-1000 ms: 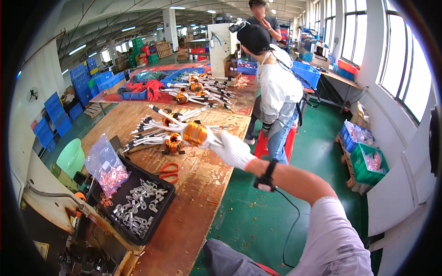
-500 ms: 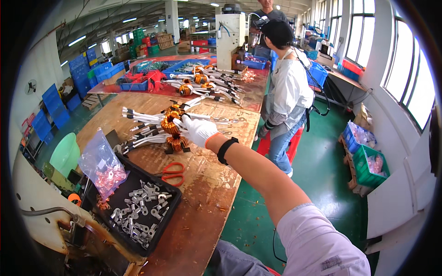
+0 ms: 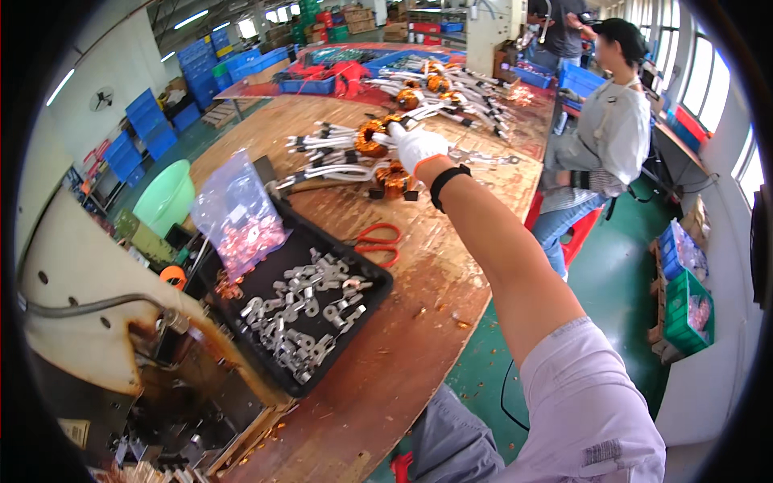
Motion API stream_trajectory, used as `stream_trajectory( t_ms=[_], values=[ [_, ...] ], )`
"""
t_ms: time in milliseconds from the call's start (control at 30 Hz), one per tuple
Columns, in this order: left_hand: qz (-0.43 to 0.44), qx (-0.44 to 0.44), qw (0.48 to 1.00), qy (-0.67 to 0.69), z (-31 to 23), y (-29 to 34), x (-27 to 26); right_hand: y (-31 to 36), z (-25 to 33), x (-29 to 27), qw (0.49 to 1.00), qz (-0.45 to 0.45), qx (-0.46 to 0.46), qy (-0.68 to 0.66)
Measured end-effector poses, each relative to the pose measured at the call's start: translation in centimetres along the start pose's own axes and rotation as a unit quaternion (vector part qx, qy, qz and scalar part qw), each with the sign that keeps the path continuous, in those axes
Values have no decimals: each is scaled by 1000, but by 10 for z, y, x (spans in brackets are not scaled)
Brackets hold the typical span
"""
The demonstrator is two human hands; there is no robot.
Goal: Assembling metal terminals onto copper coil wiring harnesses using an industrial crimping machine.
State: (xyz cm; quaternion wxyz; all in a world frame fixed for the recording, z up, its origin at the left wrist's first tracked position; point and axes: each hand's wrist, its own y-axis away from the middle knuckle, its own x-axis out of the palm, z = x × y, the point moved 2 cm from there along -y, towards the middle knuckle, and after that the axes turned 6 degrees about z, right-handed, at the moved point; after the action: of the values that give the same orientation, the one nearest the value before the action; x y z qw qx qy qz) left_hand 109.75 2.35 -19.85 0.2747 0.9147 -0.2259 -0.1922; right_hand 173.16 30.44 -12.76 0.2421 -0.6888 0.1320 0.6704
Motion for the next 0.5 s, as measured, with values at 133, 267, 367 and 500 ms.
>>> stream_trajectory(
  t_ms=[133,267,367,500],
  values=[
    [16,60,996,-65,9,-2,-4,-18,17,33,998,18,42,-39],
    [19,142,976,-166,13,-7,-8,-43,-63,54,912,182,-89,-357],
    [-5,202,961,-188,-8,11,-13,27,-77,3,958,-25,-280,-56],
    [-8,142,977,-158,-5,54,-53,115,-49,1,969,-130,-203,51]
  ],
)
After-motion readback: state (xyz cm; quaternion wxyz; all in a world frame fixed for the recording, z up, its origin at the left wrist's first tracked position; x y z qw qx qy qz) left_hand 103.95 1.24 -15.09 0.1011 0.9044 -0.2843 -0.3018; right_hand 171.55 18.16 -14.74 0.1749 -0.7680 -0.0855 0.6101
